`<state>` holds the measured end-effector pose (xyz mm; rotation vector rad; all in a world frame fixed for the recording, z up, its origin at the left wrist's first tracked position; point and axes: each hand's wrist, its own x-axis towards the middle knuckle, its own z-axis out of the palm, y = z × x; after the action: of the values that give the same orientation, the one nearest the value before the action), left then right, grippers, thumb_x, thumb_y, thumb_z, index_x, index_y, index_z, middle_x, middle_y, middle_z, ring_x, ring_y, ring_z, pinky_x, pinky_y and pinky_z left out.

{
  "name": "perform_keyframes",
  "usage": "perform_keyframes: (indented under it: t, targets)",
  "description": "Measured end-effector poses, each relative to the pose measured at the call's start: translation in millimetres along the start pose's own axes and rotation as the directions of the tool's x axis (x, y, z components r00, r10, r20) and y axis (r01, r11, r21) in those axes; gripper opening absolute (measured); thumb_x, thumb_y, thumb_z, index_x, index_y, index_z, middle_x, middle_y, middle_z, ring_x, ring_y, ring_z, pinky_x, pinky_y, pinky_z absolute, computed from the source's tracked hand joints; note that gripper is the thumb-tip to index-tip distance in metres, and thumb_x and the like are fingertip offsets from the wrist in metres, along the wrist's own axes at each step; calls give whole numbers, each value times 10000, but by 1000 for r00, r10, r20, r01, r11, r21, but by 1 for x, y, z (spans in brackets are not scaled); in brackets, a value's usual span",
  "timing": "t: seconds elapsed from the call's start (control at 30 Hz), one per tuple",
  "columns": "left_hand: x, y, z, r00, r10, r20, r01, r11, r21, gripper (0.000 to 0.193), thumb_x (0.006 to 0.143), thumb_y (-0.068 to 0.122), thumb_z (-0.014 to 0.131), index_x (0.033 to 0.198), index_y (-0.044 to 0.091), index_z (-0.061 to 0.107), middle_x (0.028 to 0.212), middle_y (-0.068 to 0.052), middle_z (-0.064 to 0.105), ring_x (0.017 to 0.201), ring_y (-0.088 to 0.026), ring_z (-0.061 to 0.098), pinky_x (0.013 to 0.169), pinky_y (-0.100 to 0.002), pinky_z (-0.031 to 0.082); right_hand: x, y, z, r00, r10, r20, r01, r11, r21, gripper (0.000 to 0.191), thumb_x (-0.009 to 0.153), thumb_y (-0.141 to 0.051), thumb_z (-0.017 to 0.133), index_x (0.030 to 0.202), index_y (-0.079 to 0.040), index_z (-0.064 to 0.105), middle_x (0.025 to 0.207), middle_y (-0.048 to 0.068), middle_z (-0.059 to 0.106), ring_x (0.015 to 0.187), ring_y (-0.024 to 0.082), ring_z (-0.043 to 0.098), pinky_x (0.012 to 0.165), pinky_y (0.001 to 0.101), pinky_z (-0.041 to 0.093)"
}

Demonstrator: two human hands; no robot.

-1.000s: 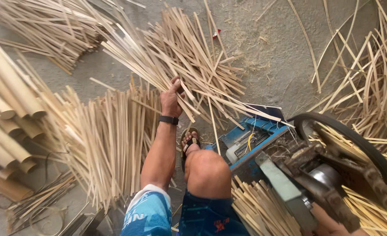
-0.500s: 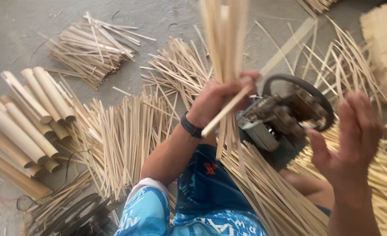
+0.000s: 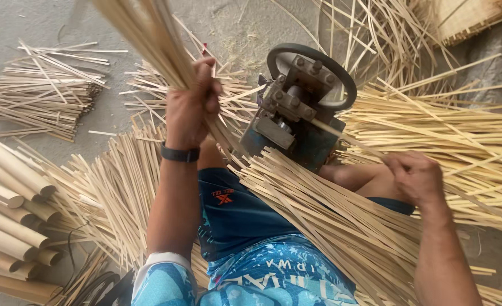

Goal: The person sits on the floor and repeatedly feeds long bamboo strips into a powered splitting machine. They hold the strips with both hands, guide them through the blade, and collect the split pieces on the floor. The process is continuous and repetitive throughout the clip.

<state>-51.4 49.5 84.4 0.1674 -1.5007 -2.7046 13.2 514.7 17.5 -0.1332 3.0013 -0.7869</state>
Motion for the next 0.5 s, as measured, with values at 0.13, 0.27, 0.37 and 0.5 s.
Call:
perform_keyframes:
  t: [0.13,0.27,0.37,0.5]
  targets:
    - [41,-37,-22,979,16,-203,17,987,160,421,957,243,755,1256,-43,672,850,-92,742,526,-52,546,440,-197,471,20,7,41,994,61,94,-54,996,-73,231,984,-379,716,980,-171,819,724,54,714,604,168,652,564,353,546]
    - [71,-80,-32,940,-15,-340,131,939,319,513,827,303,859,1194,-21,705,890,-48,767,526,-36,564,452,-194,527,39,-27,62,996,-90,4,90,995,47,203,1008,-305,714,1031,-125,806,768,101,719,656,232,670,599,371,535]
    - [84,-98,-38,956,-3,-293,100,943,316,574,778,302,911,1195,-7,666,888,-30,779,579,-31,642,458,-196,523,46,-50,63,994,-109,-34,112,989,100,191,997,-259,729,1047,-87,797,791,142,713,670,278,684,619,389,529]
    - [87,-110,-39,959,-148,-243,196,963,185,481,851,333,855,1088,-68,735,680,-29,606,457,-67,505,390,-219,440,41,-58,61,996,71,50,-76,991,108,204,999,-272,734,1113,-112,790,809,156,723,698,264,708,649,390,539]
